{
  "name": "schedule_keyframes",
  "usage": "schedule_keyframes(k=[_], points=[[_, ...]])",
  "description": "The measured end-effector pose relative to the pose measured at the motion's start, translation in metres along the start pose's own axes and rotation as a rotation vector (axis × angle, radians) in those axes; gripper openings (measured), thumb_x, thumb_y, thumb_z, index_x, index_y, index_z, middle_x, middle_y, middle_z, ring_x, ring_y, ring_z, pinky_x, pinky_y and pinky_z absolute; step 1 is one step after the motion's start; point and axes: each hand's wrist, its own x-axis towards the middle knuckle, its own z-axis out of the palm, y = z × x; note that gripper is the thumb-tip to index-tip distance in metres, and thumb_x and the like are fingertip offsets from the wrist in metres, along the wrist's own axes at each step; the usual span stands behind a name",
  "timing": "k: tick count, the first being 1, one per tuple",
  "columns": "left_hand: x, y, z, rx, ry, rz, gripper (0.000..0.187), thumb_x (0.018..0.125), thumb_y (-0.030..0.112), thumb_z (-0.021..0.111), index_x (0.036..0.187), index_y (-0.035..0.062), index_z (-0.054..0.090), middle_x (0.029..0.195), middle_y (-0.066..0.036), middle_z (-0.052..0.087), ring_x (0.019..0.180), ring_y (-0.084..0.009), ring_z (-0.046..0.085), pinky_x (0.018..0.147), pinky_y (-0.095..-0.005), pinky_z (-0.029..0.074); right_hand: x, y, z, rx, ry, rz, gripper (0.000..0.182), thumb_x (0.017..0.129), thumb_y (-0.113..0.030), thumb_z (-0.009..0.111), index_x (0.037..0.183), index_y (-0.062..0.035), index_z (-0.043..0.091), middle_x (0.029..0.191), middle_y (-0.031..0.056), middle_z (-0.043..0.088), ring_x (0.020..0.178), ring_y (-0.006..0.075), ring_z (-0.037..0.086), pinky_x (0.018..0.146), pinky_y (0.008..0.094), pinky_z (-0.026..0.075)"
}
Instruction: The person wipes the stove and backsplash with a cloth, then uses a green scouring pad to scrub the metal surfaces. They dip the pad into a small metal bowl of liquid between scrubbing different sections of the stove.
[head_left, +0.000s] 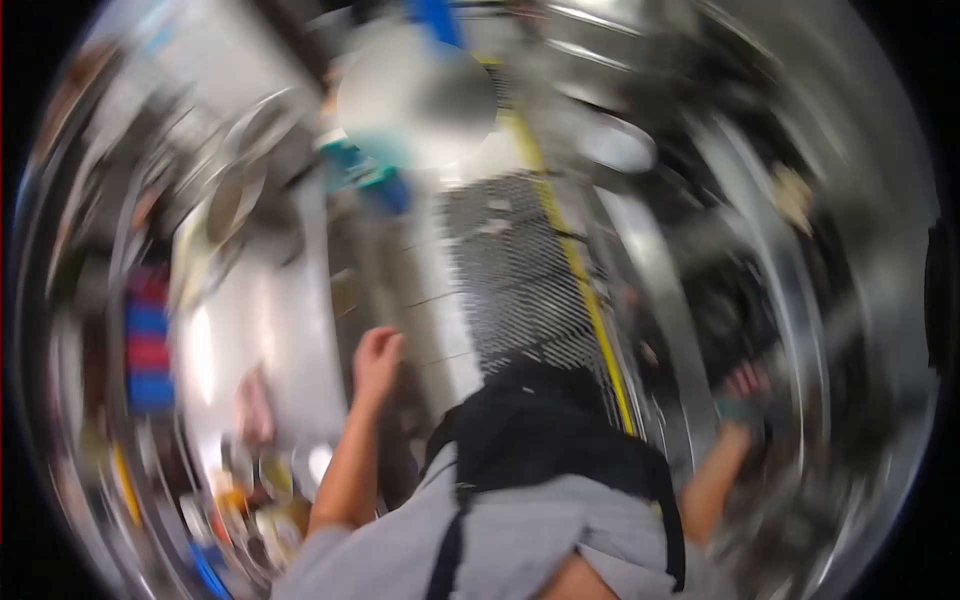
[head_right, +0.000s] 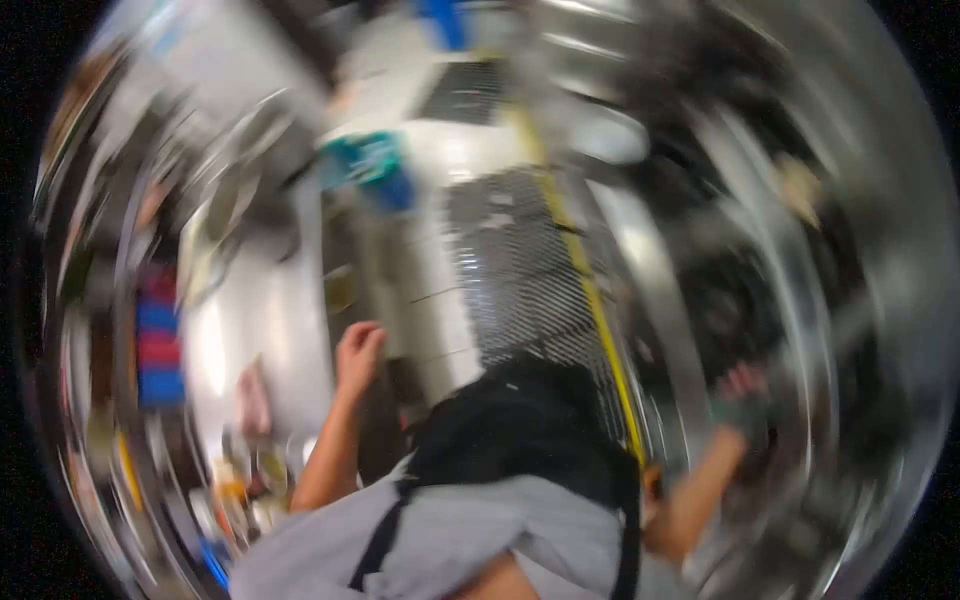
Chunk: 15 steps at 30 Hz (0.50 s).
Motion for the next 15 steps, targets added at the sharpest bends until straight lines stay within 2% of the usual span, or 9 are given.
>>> schedule_keyframes(k=[1, 2, 4, 5, 6, 8, 10, 12, 15], points=[[0.002, 0.024, 0.018, -0.04, -0.031, -0.014, 0.018, 0.092, 0.016, 0.067, 0.104, 0.0018, 0.065, 0.096, -0.004, 0.066, 0.091, -0.0134, 0.061, 0.084, -0.0274, 0.049, 0.0, -0.007, 0.06, -0.088, 0.168, 0.075, 0.045, 0.098, -0.042, 0.05, 0.13, -0.0108, 0.055, 0.128, 0.0106, 0.06, 0.107, 0.0282, 0.059, 0.09, 0.0465, 0.05], [0.011, 0.02, 0.039, -0.132, -0.103, 0.01, 0.018, 0.093, 0.014, 0.066, 0.106, 0.002, 0.064, 0.098, -0.005, 0.067, 0.092, -0.0139, 0.061, 0.085, -0.0278, 0.049, -0.003, -0.017, 0.134, -0.162, 0.331, 0.163, 0.047, 0.096, -0.042, 0.055, 0.13, -0.0097, 0.055, 0.123, 0.0125, 0.063, 0.099, 0.0278, 0.063, 0.081, 0.0455, 0.054], [0.018, 0.039, 0.096, -0.268, -0.282, 0.074, 0.017, 0.096, 0.014, 0.063, 0.108, 0.0013, 0.062, 0.101, -0.007, 0.068, 0.094, -0.0147, 0.063, 0.085, -0.029, 0.05, -0.01, -0.008, 0.189, 0.152, 0.223, 0.146, 0.037, 0.098, -0.035, 0.054, 0.127, -0.0123, 0.054, 0.098, 0.0066, 0.063, 0.065, 0.015, 0.053, 0.055, 0.0313, 0.045], [0.019, 0.047, 0.137, -0.281, -0.418, 0.068, 0.017, 0.096, 0.013, 0.062, 0.109, 0.0009, 0.062, 0.102, -0.008, 0.068, 0.094, -0.0153, 0.063, 0.085, -0.0295, 0.05, -0.008, 0.002, 0.185, 0.308, 0.104, 0.152, 0.041, 0.096, -0.034, 0.059, 0.131, -0.0142, 0.053, 0.104, 0.0098, 0.065, 0.071, 0.0166, 0.058, 0.057, 0.0328, 0.048], [0.014, 0.061, 0.167, -0.276, -0.533, 0.056, 0.017, 0.097, 0.012, 0.061, 0.11, 0.0005, 0.061, 0.103, -0.009, 0.068, 0.094, -0.0158, 0.064, 0.084, -0.03, 0.05, -0.012, 0.005, 0.198, 0.204, 0.233, 0.13, 0.041, 0.095, -0.028, 0.062, 0.132, -0.0135, 0.054, 0.104, 0.0088, 0.065, 0.079, 0.0177, 0.061, 0.061, 0.0347, 0.05], [-0.005, 0.085, 0.226, -0.302, -0.812, 0.013, 0.017, 0.098, 0.012, 0.06, 0.11, 0.0, 0.061, 0.102, -0.008, 0.069, 0.092, -0.0159, 0.064, 0.083, -0.0296, 0.051, -0.009, 0.017, 0.192, 0.305, 0.12, 0.108, 0.039, 0.093, -0.019, 0.064, 0.13, -0.0113, 0.054, 0.106, 0.0088, 0.066, 0.085, 0.0189, 0.064, 0.068, 0.037, 0.053], [-0.023, 0.114, 0.264, -0.238, -1.024, 0.097, 0.019, 0.099, 0.011, 0.058, 0.114, -0.0004, 0.06, 0.104, -0.011, 0.07, 0.093, -0.0185, 0.067, 0.083, -0.0305, 0.052, -0.008, 0.012, 0.198, 0.158, 0.266, 0.082, 0.038, 0.091, -0.009, 0.062, 0.129, -0.007, 0.056, 0.109, 0.0115, 0.066, 0.092, 0.0239, 0.066, 0.075, 0.0404, 0.056], [-0.038, 0.137, 0.29, -0.219, -1.149, 0.168, 0.019, 0.099, 0.01, 0.058, 0.115, -0.0015, 0.059, 0.103, -0.012, 0.07, 0.093, -0.0186, 0.067, 0.084, -0.0308, 0.052, -0.011, 0.004, 0.178, 0.161, 0.243, 0.048, 0.04, 0.089, -0.005, 0.063, 0.129, -0.0053, 0.055, 0.11, 0.012, 0.065, 0.097, 0.0262, 0.066, 0.08, 0.0416, 0.057], [-0.035, 0.141, 0.316, -0.204, -1.134, 0.146, 0.023, 0.098, 0.014, 0.061, 0.114, -0.0025, 0.06, 0.103, -0.012, 0.071, 0.092, -0.0174, 0.066, 0.083, -0.0297, 0.052, -0.017, -0.02, 0.164, 0.078, 0.353, -0.007, 0.046, 0.085, 0.0, 0.062, 0.13, -0.0039, 0.053, 0.114, 0.0143, 0.064, 0.1, 0.0275, 0.065, 0.087, 0.0407, 0.055]])
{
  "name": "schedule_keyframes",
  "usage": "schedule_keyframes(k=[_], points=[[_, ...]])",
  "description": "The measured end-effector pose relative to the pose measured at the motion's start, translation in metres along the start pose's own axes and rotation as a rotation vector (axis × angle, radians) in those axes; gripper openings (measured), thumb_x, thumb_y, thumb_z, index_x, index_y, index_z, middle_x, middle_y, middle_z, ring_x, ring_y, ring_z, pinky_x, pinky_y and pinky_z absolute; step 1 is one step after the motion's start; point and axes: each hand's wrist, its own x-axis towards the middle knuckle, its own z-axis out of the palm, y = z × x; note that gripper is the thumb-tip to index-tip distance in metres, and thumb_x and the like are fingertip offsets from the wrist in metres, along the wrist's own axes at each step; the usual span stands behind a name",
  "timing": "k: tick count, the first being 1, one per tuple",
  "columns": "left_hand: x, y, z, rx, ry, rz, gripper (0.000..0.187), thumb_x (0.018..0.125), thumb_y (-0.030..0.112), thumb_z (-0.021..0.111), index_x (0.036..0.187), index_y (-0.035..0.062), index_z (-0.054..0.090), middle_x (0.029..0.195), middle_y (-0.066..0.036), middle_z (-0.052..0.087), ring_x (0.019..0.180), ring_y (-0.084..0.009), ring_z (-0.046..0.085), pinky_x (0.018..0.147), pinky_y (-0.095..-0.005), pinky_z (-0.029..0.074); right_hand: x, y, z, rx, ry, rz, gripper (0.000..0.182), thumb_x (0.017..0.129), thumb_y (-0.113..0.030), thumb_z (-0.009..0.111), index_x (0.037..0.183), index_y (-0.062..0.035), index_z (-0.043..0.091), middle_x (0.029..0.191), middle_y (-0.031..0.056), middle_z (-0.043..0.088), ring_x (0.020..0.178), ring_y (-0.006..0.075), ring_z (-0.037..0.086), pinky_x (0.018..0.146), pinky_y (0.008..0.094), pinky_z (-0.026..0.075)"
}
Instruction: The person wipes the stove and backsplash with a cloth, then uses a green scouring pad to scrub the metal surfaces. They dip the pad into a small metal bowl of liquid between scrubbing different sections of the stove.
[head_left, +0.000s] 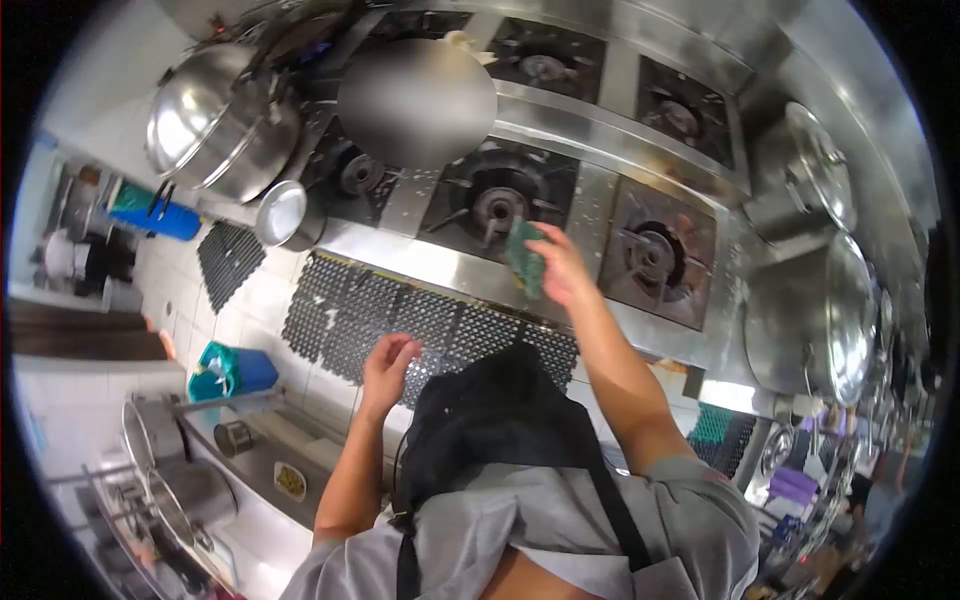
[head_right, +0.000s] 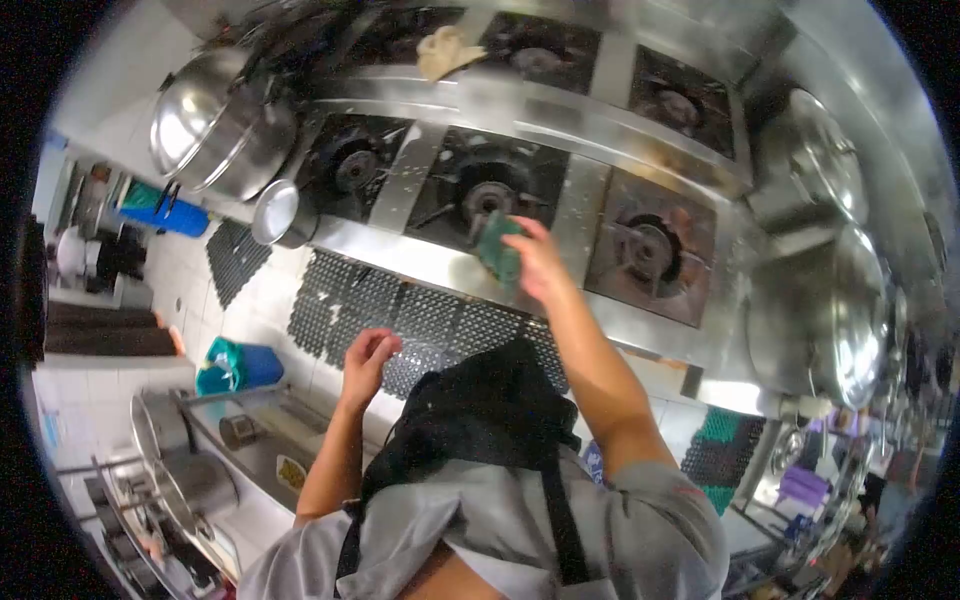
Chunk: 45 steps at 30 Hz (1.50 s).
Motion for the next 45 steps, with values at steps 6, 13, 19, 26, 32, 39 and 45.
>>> schedule_keyframes(k=[6, 13, 19, 26, 32, 39, 45], points=[[0.023, -0.007, -0.052, 0.013, 0.155, 0.001, 0.02, 0.098, 0.014, 0.061, 0.112, -0.0013, 0.06, 0.099, -0.009, 0.07, 0.09, -0.0159, 0.065, 0.08, -0.0282, 0.051, 0.027, 0.001, 0.028, -0.081, -0.017, -0.087, 0.056, 0.078, 0.008, 0.061, 0.132, -0.0021, 0.051, 0.122, 0.0144, 0.059, 0.109, 0.0262, 0.06, 0.092, 0.0392, 0.053], [0.087, -0.022, -0.185, -0.103, 0.379, -0.025, 0.022, 0.098, 0.015, 0.061, 0.115, 0.0013, 0.058, 0.099, -0.009, 0.069, 0.083, -0.0158, 0.065, 0.072, -0.0272, 0.051, 0.118, 0.055, 0.258, -0.881, -0.4, -0.701, 0.058, 0.078, 0.0, 0.066, 0.132, -0.0128, 0.054, 0.126, 0.0145, 0.062, 0.109, 0.0292, 0.065, 0.092, 0.0408, 0.053], [0.163, -0.021, -0.298, -0.111, 0.42, -0.011, 0.053, 0.102, 0.032, 0.055, 0.145, 0.0072, 0.036, 0.132, -0.014, 0.058, 0.104, -0.0228, 0.061, 0.085, -0.035, 0.051, 0.227, 0.171, 0.433, -1.464, -0.628, -0.651, 0.04, 0.079, -0.011, 0.06, 0.115, -0.0248, 0.071, 0.111, 0.0133, 0.07, 0.102, 0.0341, 0.068, 0.088, 0.0444, 0.053], [0.218, 0.02, -0.331, -0.044, 0.252, -0.052, 0.059, 0.104, 0.036, 0.05, 0.153, 0.0129, 0.027, 0.147, -0.014, 0.045, 0.122, -0.0282, 0.054, 0.097, -0.0426, 0.045, 0.266, 0.232, 0.463, -1.858, -0.436, -0.535, 0.023, 0.087, -0.026, 0.057, 0.098, -0.0137, 0.073, 0.095, 0.0138, 0.073, 0.092, 0.0331, 0.071, 0.077, 0.0481, 0.055], [0.242, 0.022, -0.341, -0.064, 0.146, -0.088, 0.06, 0.103, 0.038, 0.051, 0.151, 0.0102, 0.029, 0.143, -0.015, 0.046, 0.118, -0.0279, 0.056, 0.095, -0.0421, 0.046, 0.273, 0.221, 0.46, -1.761, -0.382, -0.576, 0.021, 0.083, -0.019, 0.061, 0.098, -0.0091, 0.071, 0.096, 0.0168, 0.072, 0.094, 0.0342, 0.07, 0.078, 0.0472, 0.056], [0.26, 0.011, -0.343, -0.111, 0.107, -0.14, 0.059, 0.102, 0.043, 0.052, 0.146, 0.0085, 0.034, 0.136, -0.011, 0.049, 0.109, -0.0257, 0.06, 0.085, -0.0383, 0.047, 0.227, 0.162, 0.457, -1.533, -0.282, -0.454, 0.031, 0.078, -0.007, 0.06, 0.11, -0.0072, 0.062, 0.101, 0.0236, 0.067, 0.097, 0.0409, 0.067, 0.078, 0.0497, 0.055], [0.256, 0.002, -0.339, -0.272, 0.332, -0.278, 0.073, 0.1, 0.058, 0.042, 0.149, 0.005, 0.03, 0.144, -0.018, 0.042, 0.119, -0.0331, 0.053, 0.096, -0.0474, 0.045, 0.234, 0.154, 0.407, -0.805, -0.087, -0.379, 0.035, 0.074, 0.001, 0.061, 0.107, -0.0086, 0.068, 0.101, 0.0133, 0.069, 0.095, 0.0269, 0.065, 0.081, 0.0366, 0.051]])
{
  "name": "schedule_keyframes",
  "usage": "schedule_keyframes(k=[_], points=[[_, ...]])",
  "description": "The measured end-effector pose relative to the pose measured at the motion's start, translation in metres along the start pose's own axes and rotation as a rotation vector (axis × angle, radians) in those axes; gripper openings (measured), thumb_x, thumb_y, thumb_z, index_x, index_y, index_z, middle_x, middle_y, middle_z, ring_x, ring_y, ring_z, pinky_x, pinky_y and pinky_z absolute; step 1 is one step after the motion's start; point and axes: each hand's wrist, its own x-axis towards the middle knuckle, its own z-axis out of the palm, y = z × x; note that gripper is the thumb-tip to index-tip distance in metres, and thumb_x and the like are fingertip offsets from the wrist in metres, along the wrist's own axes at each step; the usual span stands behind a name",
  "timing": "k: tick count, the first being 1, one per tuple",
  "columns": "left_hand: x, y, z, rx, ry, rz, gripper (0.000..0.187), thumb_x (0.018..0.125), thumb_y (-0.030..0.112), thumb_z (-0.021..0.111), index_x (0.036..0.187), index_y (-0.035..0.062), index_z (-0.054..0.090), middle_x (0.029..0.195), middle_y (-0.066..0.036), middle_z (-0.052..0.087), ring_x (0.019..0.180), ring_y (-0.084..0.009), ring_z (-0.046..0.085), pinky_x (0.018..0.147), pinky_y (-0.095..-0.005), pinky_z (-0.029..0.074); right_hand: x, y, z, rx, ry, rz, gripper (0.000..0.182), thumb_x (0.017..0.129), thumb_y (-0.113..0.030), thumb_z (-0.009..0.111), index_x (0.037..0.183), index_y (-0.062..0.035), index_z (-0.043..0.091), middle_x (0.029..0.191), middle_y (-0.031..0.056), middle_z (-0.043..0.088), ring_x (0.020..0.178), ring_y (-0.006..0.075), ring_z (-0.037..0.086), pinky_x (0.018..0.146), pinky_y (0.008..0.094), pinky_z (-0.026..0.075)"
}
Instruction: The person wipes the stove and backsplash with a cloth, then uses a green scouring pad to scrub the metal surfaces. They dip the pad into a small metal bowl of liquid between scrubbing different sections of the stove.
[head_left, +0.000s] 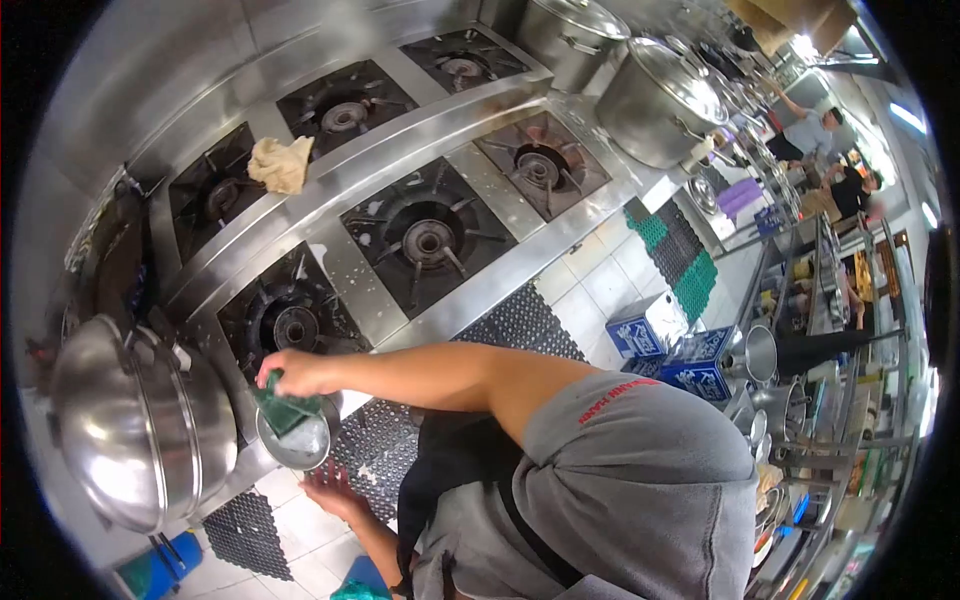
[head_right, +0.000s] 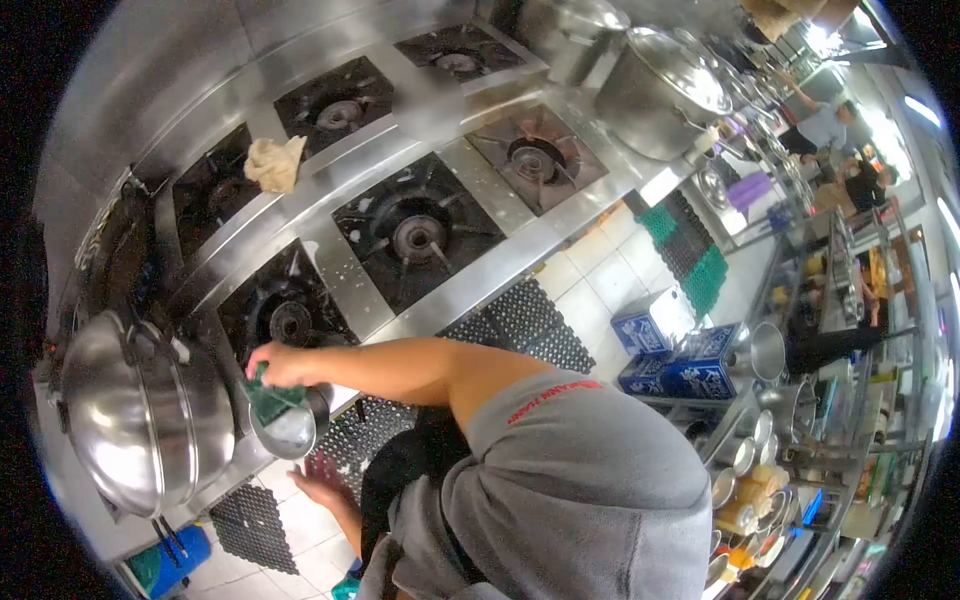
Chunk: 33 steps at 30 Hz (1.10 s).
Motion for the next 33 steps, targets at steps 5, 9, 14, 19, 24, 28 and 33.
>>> schedule_keyframes(k=[5, 9, 14, 19, 24, 28, 33], points=[[0.003, -0.054, -0.021, 0.086, 0.05, -0.253, 0.059, 0.101, 0.044, 0.046, 0.142, 0.0033, 0.037, 0.133, -0.017, 0.051, 0.111, -0.0312, 0.059, 0.089, -0.043, 0.048, -0.086, 0.0, -0.154, 0.845, 0.195, 0.217, 0.034, 0.074, -0.004, 0.068, 0.108, -0.0081, 0.069, 0.115, 0.0082, 0.062, 0.111, 0.0211, 0.055, 0.094, 0.0357, 0.045], [-0.044, -0.074, 0.045, 0.274, -0.239, -0.196, 0.032, 0.096, 0.027, 0.057, 0.118, 0.0047, 0.054, 0.101, -0.009, 0.063, 0.087, -0.0204, 0.061, 0.075, -0.0338, 0.049, -0.218, 0.048, -0.295, 1.016, 0.481, -0.053, 0.037, 0.08, 0.001, 0.062, 0.116, -0.0077, 0.063, 0.115, 0.0116, 0.063, 0.101, 0.0254, 0.065, 0.09, 0.0412, 0.055], [-0.129, -0.114, 0.226, 0.51, -0.657, 0.16, 0.016, 0.093, 0.017, 0.064, 0.099, 0.003, 0.063, 0.085, -0.005, 0.064, 0.08, -0.014, 0.06, 0.071, -0.028, 0.048, -0.389, 0.184, -0.443, 0.036, 1.237, 0.221, 0.045, 0.078, 0.003, 0.065, 0.121, -0.0082, 0.058, 0.105, 0.0098, 0.063, 0.096, 0.0198, 0.062, 0.084, 0.0335, 0.052], [-0.22, -0.19, 0.389, 0.756, -1.071, 0.522, 0.02, 0.093, 0.014, 0.067, 0.106, -0.001, 0.062, 0.091, -0.008, 0.068, 0.086, -0.0155, 0.064, 0.078, -0.0304, 0.053, -0.477, 0.24, -0.536, -0.315, 1.407, 0.381, 0.057, 0.074, -0.007, 0.068, 0.129, -0.0032, 0.054, 0.11, 0.0253, 0.065, 0.106, 0.0356, 0.064, 0.093, 0.0403, 0.05], [-0.297, -0.201, 0.458, 0.989, -1.23, 0.491, 0.024, 0.091, 0.013, 0.068, 0.111, 0.0003, 0.062, 0.099, -0.013, 0.071, 0.092, -0.0201, 0.068, 0.081, -0.0317, 0.054, -0.521, 0.213, -0.577, -0.555, 0.766, 0.786, 0.096, 0.068, -0.013, 0.075, 0.152, -0.0045, 0.027, 0.128, 0.0284, 0.055, 0.118, 0.0421, 0.055, 0.098, 0.0449, 0.048], [-0.282, -0.223, 0.46, 1.005, -1.094, 0.639, 0.026, 0.09, 0.011, 0.067, 0.112, 0.0001, 0.062, 0.101, -0.015, 0.071, 0.093, -0.0244, 0.069, 0.084, -0.0344, 0.054, -0.52, 0.173, -0.572, -1.215, 0.624, 0.356, 0.1, 0.07, -0.018, 0.08, 0.154, -0.017, 0.026, 0.153, 0.0218, 0.029, 0.141, 0.0367, 0.031, 0.11, 0.0497, 0.037], [-0.256, -0.221, 0.445, 1.048, -0.831, 1.093, 0.028, 0.087, 0.009, 0.067, 0.112, 0.001, 0.061, 0.106, -0.016, 0.066, 0.101, -0.0327, 0.063, 0.089, -0.0409, 0.05, -0.519, 0.225, -0.596, -1.306, 0.508, 0.014, 0.056, 0.084, -0.006, 0.055, 0.139, -0.015, 0.052, 0.142, 0.0139, 0.05, 0.128, 0.0328, 0.05, 0.112, 0.0469, 0.036]])
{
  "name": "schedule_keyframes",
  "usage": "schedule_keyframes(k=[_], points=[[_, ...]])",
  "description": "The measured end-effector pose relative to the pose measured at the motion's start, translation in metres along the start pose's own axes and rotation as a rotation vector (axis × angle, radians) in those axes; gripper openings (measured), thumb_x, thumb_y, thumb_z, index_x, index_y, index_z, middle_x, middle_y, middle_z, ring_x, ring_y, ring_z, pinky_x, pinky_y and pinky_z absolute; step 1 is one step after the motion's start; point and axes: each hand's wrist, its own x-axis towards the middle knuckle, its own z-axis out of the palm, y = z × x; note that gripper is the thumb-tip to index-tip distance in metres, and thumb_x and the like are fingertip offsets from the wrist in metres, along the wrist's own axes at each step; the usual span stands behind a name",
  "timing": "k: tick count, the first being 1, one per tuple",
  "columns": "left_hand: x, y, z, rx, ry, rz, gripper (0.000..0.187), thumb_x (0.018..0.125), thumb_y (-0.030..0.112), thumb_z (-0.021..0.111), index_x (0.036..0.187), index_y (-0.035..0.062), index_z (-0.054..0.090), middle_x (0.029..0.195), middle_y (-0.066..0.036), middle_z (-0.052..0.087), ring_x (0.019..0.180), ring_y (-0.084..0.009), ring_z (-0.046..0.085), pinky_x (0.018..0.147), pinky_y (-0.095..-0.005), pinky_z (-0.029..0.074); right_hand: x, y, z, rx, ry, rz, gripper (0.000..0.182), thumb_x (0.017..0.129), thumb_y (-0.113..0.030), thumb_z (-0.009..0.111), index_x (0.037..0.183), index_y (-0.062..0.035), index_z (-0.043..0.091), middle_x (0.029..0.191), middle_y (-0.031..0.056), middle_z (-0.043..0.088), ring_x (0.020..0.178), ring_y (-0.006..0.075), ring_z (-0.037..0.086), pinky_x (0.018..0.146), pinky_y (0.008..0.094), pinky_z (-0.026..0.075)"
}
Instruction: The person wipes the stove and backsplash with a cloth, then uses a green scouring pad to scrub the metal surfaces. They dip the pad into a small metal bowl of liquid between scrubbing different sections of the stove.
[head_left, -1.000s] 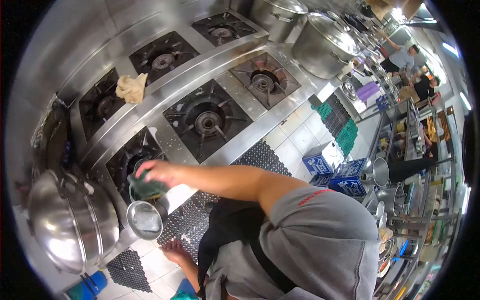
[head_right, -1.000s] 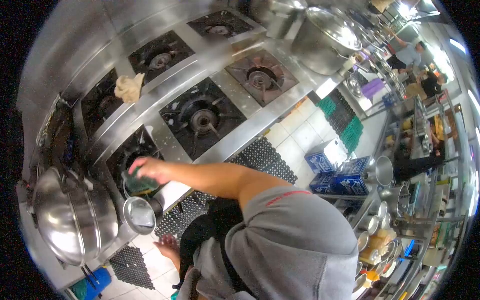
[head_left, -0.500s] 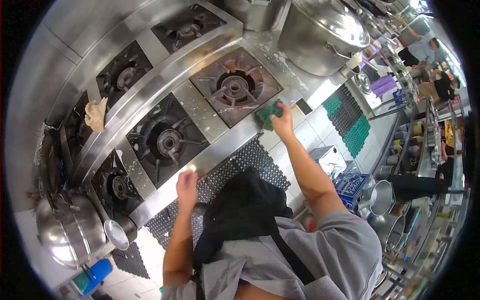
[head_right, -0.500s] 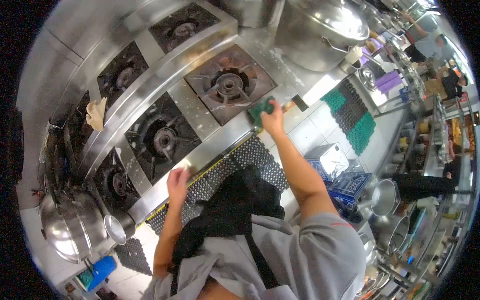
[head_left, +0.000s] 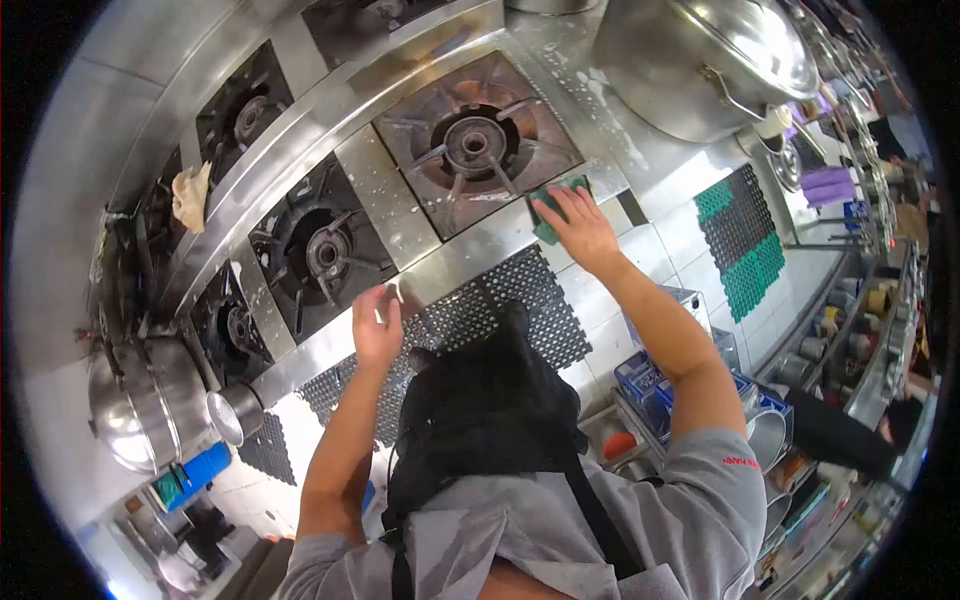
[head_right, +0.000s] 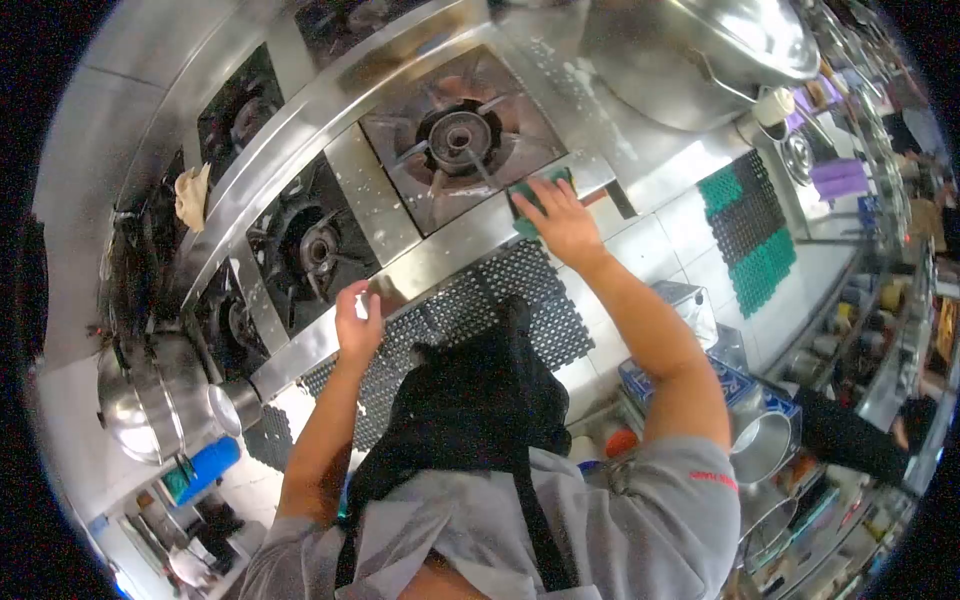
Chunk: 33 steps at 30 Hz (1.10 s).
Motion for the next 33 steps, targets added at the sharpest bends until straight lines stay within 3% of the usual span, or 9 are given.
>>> schedule_keyframes(k=[6, 9, 14, 17, 21, 22, 28, 30, 33], points=[[-0.023, -0.05, -0.031, 0.307, 0.242, -0.082, 0.033, 0.091, 0.016, 0.067, 0.118, -0.0004, 0.058, 0.122, -0.021, 0.056, 0.115, -0.0384, 0.051, 0.1, -0.0456, 0.04, -0.019, 0.059, -0.008, 0.16, 0.014, -0.048, 0.047, 0.077, 0.001, 0.056, 0.123, -0.0084, 0.063, 0.132, 0.0103, 0.059, 0.119, 0.032, 0.056, 0.101, 0.0433, 0.047], [-0.029, -0.073, -0.038, 0.491, 0.369, -0.092, 0.035, 0.089, 0.016, 0.066, 0.118, 0.0001, 0.057, 0.122, -0.02, 0.055, 0.116, -0.039, 0.049, 0.1, -0.0498, 0.038, -0.016, 0.076, -0.007, 0.127, 0.03, 0.068, 0.056, 0.069, 0.009, 0.054, 0.121, -0.0065, 0.063, 0.133, 0.013, 0.059, 0.125, 0.035, 0.053, 0.107, 0.0447, 0.043], [-0.026, -0.115, -0.028, 0.524, 0.52, -0.387, 0.055, 0.093, 0.037, 0.059, 0.134, 0.0001, 0.047, 0.14, -0.022, 0.044, 0.131, -0.0399, 0.039, 0.11, -0.0532, 0.026, -0.005, 0.077, -0.001, 0.168, 0.024, 0.173, 0.061, 0.07, 0.012, 0.052, 0.128, -0.0056, 0.059, 0.137, 0.0123, 0.057, 0.132, 0.0352, 0.049, 0.111, 0.0455, 0.038], [-0.022, -0.12, -0.023, 0.493, 0.55, -0.376, 0.058, 0.094, 0.038, 0.057, 0.134, -0.0028, 0.046, 0.141, -0.025, 0.043, 0.132, -0.0421, 0.037, 0.111, -0.0539, 0.025, -0.011, 0.068, 0.014, 0.136, 0.079, 0.206, 0.066, 0.07, 0.013, 0.052, 0.133, -0.0073, 0.057, 0.138, 0.0121, 0.057, 0.132, 0.0352, 0.049, 0.112, 0.0459, 0.036], [-0.028, -0.126, -0.026, 0.474, 0.538, -0.406, 0.057, 0.096, 0.035, 0.053, 0.139, -0.0012, 0.042, 0.146, -0.021, 0.039, 0.137, -0.0383, 0.031, 0.115, -0.0533, 0.017, -0.019, -0.013, 0.054, 0.148, 0.185, 0.211, 0.06, 0.075, 0.011, 0.054, 0.132, -0.0069, 0.058, 0.137, 0.0153, 0.057, 0.133, 0.0364, 0.048, 0.115, 0.0467, 0.033], [-0.029, -0.128, -0.027, 0.47, 0.577, -0.382, 0.056, 0.096, 0.035, 0.053, 0.138, -0.001, 0.042, 0.145, -0.021, 0.04, 0.137, -0.0384, 0.032, 0.114, -0.0532, 0.019, -0.021, -0.037, 0.086, 0.375, 0.285, 0.161, 0.054, 0.08, 0.008, 0.055, 0.131, -0.0083, 0.059, 0.135, 0.0146, 0.059, 0.131, 0.0372, 0.05, 0.114, 0.0461, 0.035], [-0.032, -0.131, -0.021, 0.571, 0.708, -0.338, 0.049, 0.097, 0.039, 0.054, 0.126, -0.0003, 0.051, 0.136, -0.022, 0.047, 0.127, -0.0399, 0.043, 0.105, -0.0525, 0.032, 0.04, -0.246, 0.068, 0.489, 0.071, -0.226, 0.048, 0.075, 0.006, 0.058, 0.121, -0.0071, 0.062, 0.124, 0.0123, 0.061, 0.126, 0.0285, 0.053, 0.114, 0.042, 0.036], [-0.032, -0.134, -0.021, 0.577, 0.696, -0.367, 0.053, 0.096, 0.043, 0.054, 0.128, 0.0005, 0.051, 0.137, -0.02, 0.047, 0.128, -0.0385, 0.043, 0.106, -0.0523, 0.03, 0.032, -0.222, 0.064, 0.443, 0.008, -0.243, 0.046, 0.076, 0.004, 0.058, 0.121, -0.0075, 0.062, 0.122, 0.0126, 0.061, 0.124, 0.0277, 0.054, 0.114, 0.042, 0.036], [-0.032, -0.13, -0.018, 0.582, 0.686, -0.386, 0.056, 0.095, 0.046, 0.055, 0.13, 0.0015, 0.05, 0.137, -0.019, 0.047, 0.128, -0.038, 0.042, 0.107, -0.0523, 0.029, -0.002, -0.076, 0.077, 0.268, 0.173, -0.145, 0.041, 0.082, 0.0, 0.057, 0.122, -0.006, 0.062, 0.126, 0.0133, 0.062, 0.123, 0.0311, 0.055, 0.111, 0.0434, 0.039]])
